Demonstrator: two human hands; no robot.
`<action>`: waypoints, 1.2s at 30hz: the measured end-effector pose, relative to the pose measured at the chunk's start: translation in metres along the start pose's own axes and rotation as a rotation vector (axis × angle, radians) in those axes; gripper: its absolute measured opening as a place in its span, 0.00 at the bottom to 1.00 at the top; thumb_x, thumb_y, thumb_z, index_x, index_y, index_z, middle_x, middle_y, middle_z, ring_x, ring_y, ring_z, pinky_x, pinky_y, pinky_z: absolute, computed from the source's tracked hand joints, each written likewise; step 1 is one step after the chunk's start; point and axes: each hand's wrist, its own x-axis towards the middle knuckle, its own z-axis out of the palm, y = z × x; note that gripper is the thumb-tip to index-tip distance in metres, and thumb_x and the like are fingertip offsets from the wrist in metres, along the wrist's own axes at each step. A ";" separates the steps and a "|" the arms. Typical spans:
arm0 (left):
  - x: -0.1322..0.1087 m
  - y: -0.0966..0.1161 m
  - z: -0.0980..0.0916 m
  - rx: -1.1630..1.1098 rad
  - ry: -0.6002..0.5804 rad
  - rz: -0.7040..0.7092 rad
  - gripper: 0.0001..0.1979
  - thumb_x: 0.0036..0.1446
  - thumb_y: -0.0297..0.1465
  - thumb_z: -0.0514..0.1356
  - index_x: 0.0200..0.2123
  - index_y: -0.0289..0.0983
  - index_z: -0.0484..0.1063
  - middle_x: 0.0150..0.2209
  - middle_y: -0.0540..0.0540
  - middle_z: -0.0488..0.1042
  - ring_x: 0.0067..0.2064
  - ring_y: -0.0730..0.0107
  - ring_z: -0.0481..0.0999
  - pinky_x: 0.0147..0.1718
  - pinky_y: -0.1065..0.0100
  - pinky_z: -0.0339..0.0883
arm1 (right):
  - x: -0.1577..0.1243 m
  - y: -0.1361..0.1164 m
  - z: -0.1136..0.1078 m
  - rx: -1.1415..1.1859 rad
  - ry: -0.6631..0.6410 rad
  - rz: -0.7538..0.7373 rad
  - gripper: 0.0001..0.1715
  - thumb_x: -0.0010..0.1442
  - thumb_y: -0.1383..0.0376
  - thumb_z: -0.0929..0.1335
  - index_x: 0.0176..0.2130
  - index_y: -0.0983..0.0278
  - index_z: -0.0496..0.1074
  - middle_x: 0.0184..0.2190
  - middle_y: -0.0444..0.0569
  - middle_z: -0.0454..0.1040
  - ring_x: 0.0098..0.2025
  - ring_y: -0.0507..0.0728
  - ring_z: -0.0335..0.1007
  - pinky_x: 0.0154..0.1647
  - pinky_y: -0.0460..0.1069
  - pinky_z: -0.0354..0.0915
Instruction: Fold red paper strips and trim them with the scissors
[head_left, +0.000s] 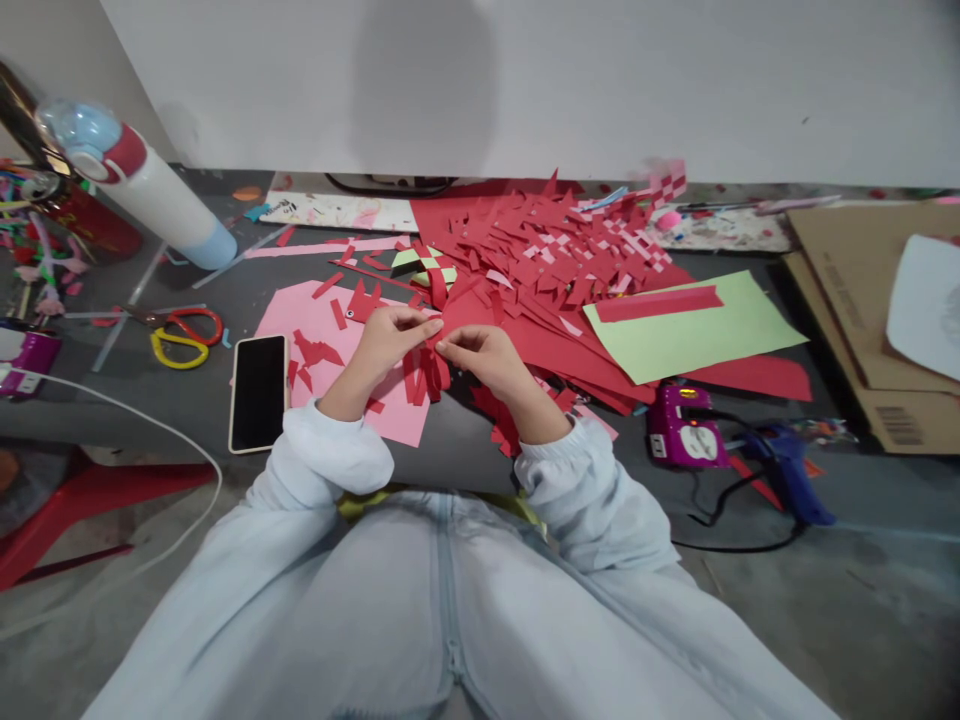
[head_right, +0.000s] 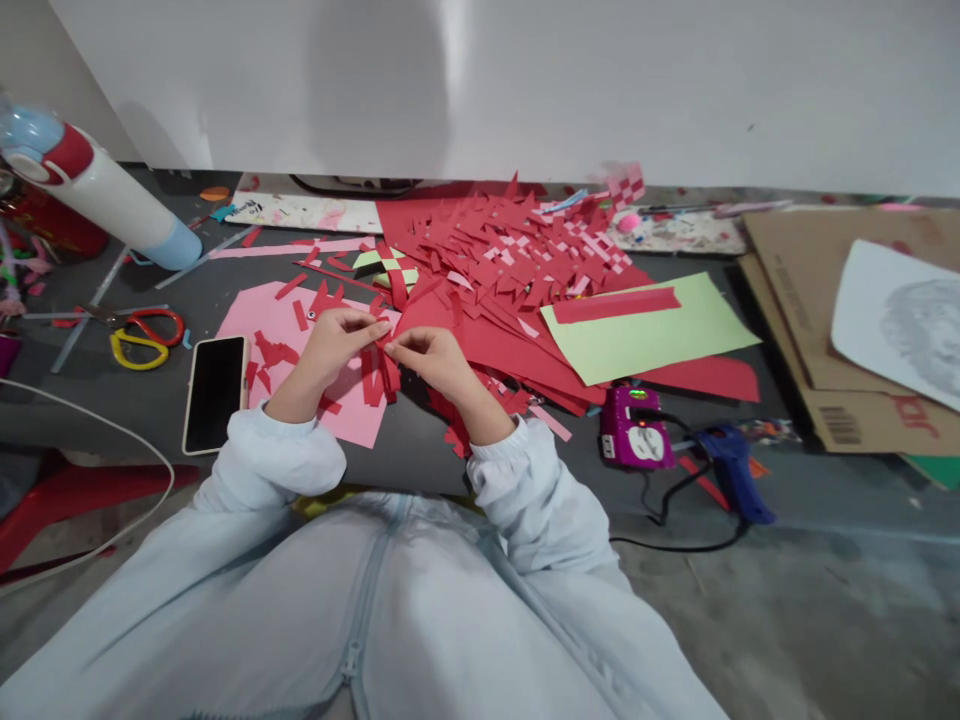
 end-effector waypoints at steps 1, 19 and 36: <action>0.000 0.000 0.000 0.000 0.000 0.002 0.15 0.46 0.42 0.69 0.22 0.35 0.76 0.24 0.49 0.73 0.28 0.75 0.68 0.30 0.69 0.63 | 0.000 0.000 0.000 0.002 0.002 0.003 0.26 0.43 0.46 0.75 0.26 0.66 0.74 0.19 0.41 0.67 0.21 0.47 0.55 0.23 0.46 0.53; -0.001 0.004 0.001 0.013 -0.001 -0.011 0.12 0.47 0.39 0.68 0.23 0.35 0.76 0.24 0.50 0.73 0.27 0.75 0.68 0.29 0.69 0.62 | -0.002 -0.001 0.000 0.011 0.006 0.005 0.24 0.44 0.48 0.75 0.27 0.67 0.75 0.19 0.41 0.67 0.21 0.46 0.54 0.23 0.46 0.52; -0.001 0.003 0.000 0.026 0.007 -0.012 0.13 0.47 0.40 0.67 0.22 0.36 0.75 0.23 0.50 0.72 0.27 0.74 0.68 0.28 0.68 0.61 | -0.001 0.003 0.000 -0.012 0.007 -0.003 0.24 0.45 0.48 0.74 0.27 0.67 0.76 0.20 0.43 0.69 0.22 0.47 0.57 0.24 0.46 0.54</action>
